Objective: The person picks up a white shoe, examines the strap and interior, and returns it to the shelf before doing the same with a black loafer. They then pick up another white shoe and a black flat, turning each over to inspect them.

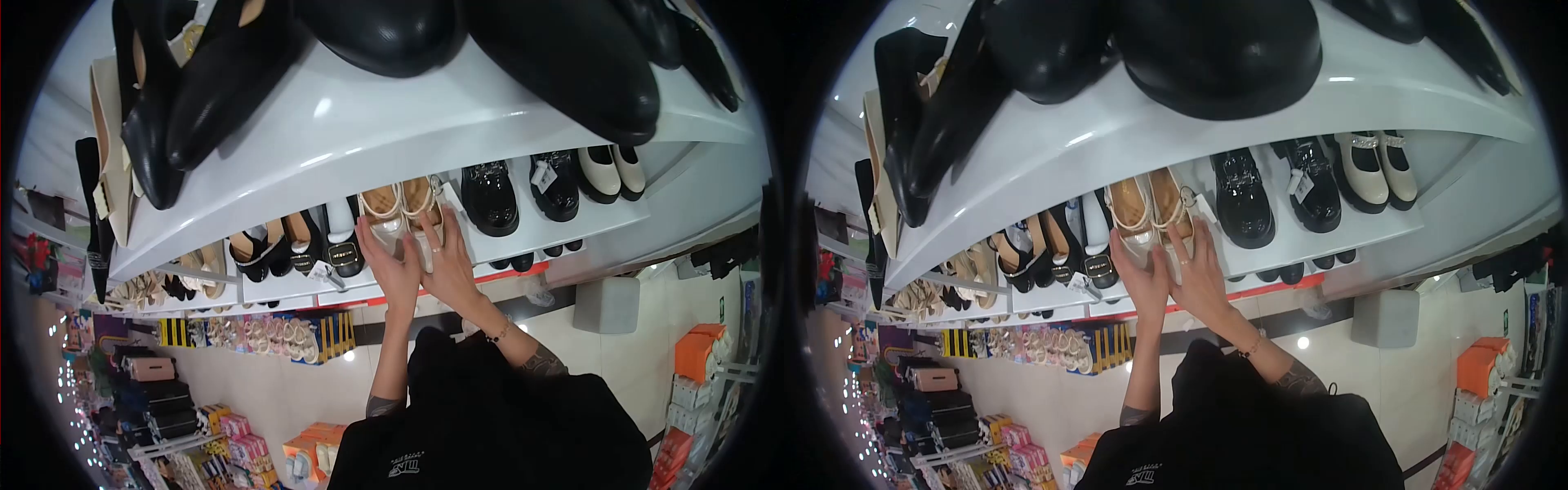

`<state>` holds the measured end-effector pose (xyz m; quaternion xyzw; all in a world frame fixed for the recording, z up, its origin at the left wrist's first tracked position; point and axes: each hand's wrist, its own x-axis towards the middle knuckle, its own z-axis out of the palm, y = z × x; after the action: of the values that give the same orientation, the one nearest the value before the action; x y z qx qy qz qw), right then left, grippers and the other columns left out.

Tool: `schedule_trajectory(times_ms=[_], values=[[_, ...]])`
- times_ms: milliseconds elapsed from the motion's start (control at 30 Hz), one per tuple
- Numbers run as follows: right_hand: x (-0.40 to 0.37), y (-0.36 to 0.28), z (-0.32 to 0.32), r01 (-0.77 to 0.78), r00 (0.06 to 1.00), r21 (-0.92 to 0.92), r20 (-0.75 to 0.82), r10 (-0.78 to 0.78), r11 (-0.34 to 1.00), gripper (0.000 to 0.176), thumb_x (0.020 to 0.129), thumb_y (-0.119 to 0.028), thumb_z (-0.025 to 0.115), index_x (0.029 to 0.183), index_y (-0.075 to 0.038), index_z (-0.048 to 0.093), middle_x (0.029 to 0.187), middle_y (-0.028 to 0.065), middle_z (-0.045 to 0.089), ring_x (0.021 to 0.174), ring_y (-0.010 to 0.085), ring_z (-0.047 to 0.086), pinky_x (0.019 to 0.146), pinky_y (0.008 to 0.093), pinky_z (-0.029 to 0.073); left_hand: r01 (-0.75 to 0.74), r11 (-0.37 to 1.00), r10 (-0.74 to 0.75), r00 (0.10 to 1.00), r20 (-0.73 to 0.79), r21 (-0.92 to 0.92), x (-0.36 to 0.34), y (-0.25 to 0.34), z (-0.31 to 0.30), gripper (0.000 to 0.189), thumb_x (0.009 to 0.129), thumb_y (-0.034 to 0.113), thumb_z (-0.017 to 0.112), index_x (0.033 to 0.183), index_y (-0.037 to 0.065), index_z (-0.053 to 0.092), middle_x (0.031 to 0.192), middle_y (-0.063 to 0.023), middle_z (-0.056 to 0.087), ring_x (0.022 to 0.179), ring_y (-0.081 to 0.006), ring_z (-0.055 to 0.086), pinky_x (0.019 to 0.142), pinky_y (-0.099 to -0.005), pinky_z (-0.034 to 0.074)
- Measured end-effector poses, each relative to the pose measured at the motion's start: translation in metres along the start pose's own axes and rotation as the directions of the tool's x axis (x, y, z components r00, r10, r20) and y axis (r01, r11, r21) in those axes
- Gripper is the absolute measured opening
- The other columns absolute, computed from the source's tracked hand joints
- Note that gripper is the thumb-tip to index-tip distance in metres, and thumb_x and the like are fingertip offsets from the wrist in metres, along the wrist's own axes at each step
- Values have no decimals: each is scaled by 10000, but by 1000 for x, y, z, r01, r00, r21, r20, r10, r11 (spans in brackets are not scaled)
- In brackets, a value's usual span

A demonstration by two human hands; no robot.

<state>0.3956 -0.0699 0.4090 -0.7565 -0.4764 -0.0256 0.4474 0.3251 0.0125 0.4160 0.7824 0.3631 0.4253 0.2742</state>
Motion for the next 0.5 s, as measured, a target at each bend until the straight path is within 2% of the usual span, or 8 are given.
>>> schedule_trajectory(times_ms=[100, 167, 200, 300, 333, 500], values=[[-1, 1, 4, 25, 1000, -38, -12, -26, 999, 778, 807, -160, 664, 1475, -87, 270, 1412, 381, 218, 1321, 558, 232, 1093, 578, 253, 14, 1000, -15, 999, -48, -9, 0, -1, 4, 712, 840, 167, 664, 1388, -88, 287, 1410, -289, 323, 1335, -409, 309, 1113, -446, 240], [-1, 1, 6, 17, 1000, -38, -7, -18, 999, 749, 822, -148, 640, 1473, -82, 274, 1414, 384, 212, 1317, 568, 228, 1089, 590, 249, 56, 998, -56, 998, -35, -10, 3, 2, 4, 700, 843, 175, 667, 1378, -89, 301, 1392, -288, 337, 1324, -412, 321, 1106, -448, 251], [-2, 0, 7, -1, 1000, -43, -4, 1, 999, 721, 837, -135, 617, 1470, -77, 278, 1417, 386, 206, 1313, 577, 225, 1085, 602, 246, 56, 998, -56, 998, -24, 14, 3, -1, 4, 695, 850, 194, 663, 1397, -45, 307, 1413, -274, 317, 1337, -416, 312, 1094, -453, 289], [-3, 1, 12, -5, 1000, -56, -25, 4, 998, 706, 846, -131, 600, 1471, -77, 278, 1415, 391, 203, 1306, 587, 226, 1081, 606, 248, 86, 996, -86, 996, -28, -10, 6, 4, 5, 707, 831, 173, 690, 1381, -65, 315, 1363, -278, 355, 1298, -399, 336, 1085, -456, 280], [0, 2, 13, -8, 1000, -68, -29, 6, 998, 704, 846, -132, 601, 1471, -79, 280, 1414, 393, 202, 1305, 588, 227, 1079, 608, 250, 46, 999, -45, 998, -42, 28, 7, 2, 5, 710, 824, 152, 695, 1401, -17, 317, 1389, -255, 336, 1308, -408, 348, 1078, -438, 310], [-1, 1, 11, 12, 1000, -84, -26, -15, 996, 704, 848, -138, 611, 1470, -91, 286, 1414, 395, 199, 1294, 599, 233, 1068, 617, 261, 22, 999, -21, 999, -37, 30, 6, -2, 4, 696, 817, 119, 694, 1393, -15, 327, 1395, -241, 337, 1304, -397, 359, 1069, -432, 323]])
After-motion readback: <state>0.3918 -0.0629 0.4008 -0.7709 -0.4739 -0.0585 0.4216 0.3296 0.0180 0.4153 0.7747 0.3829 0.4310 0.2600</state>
